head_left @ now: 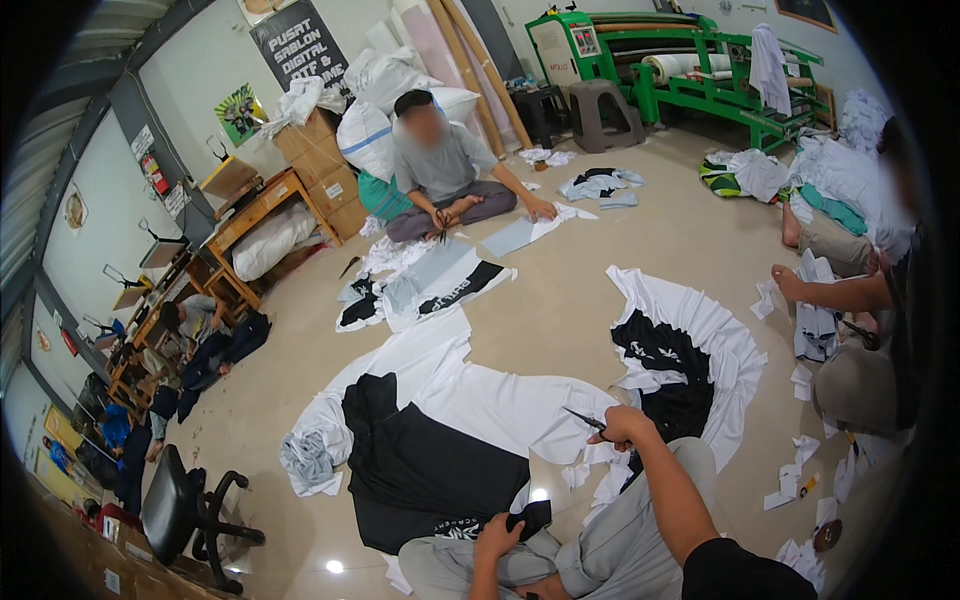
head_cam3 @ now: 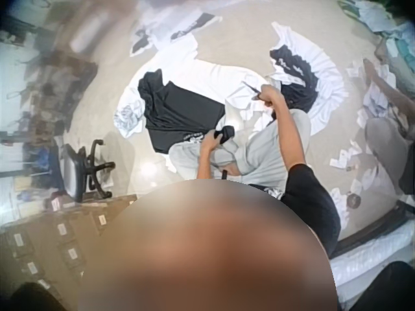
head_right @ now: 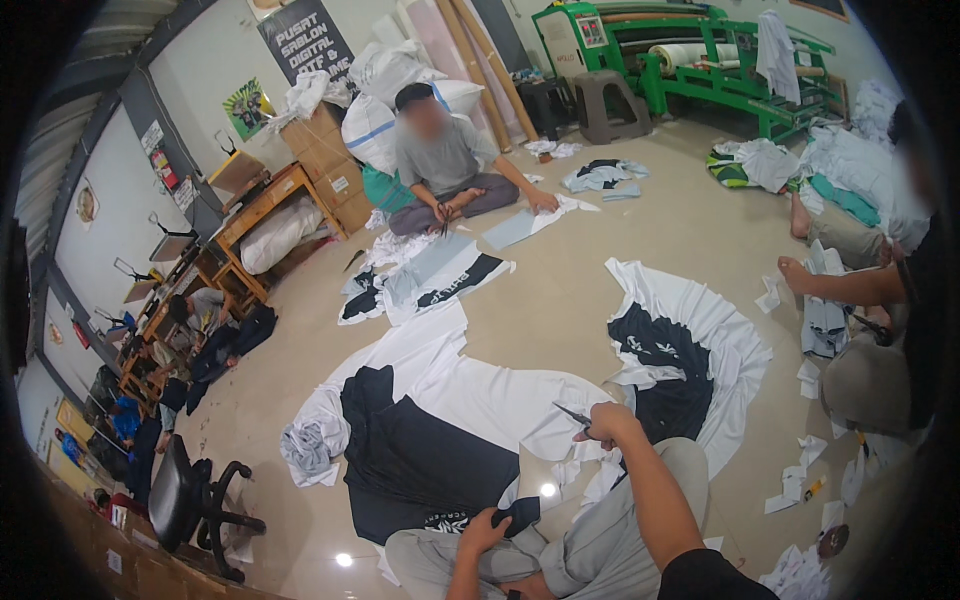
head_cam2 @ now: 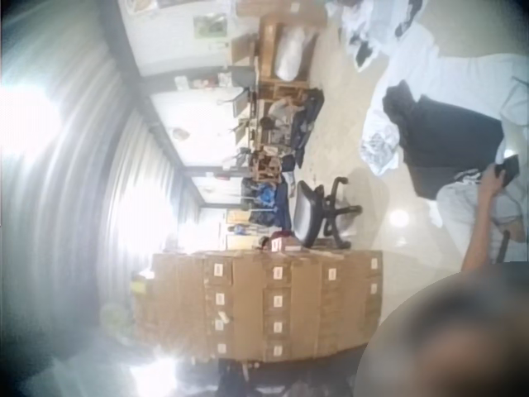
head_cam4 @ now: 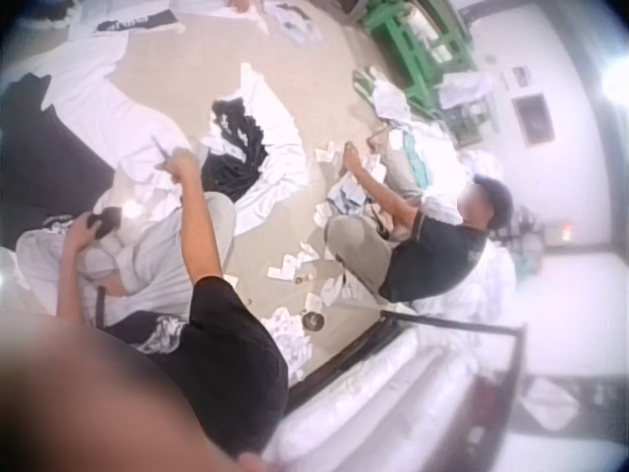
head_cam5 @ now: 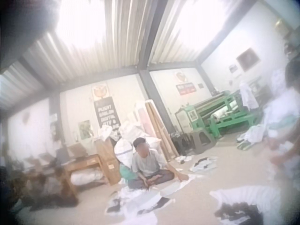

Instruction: The person sits on the floor and uses scissors to cut a black t-shirt that is laid out on top of a white sheet. They trim the edges and cut along the center of the shirt, separating it into two pieces. Other people are visible in the background working on similar tasks.

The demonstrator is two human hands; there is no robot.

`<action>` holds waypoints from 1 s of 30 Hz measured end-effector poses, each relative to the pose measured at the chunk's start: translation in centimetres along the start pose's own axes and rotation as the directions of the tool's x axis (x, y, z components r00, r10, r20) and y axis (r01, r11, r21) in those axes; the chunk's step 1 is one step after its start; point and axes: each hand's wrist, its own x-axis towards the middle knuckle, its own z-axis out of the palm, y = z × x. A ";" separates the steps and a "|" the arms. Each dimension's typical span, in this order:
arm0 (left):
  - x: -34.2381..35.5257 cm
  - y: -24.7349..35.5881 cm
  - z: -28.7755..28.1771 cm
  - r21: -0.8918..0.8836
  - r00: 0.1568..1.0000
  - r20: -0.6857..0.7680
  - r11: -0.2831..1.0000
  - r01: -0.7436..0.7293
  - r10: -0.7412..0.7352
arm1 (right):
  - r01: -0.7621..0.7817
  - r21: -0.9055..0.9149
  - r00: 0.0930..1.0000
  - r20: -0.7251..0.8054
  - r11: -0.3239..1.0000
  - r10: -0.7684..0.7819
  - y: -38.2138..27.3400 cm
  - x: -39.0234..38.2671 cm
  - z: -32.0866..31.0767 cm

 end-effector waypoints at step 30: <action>-17.1 18.4 -4.1 -0.827 -0.020 0.508 0.481 -0.291 0.861 | 0.167 -0.223 0.985 -0.009 0.961 -0.173 -3.4 -0.2 0.8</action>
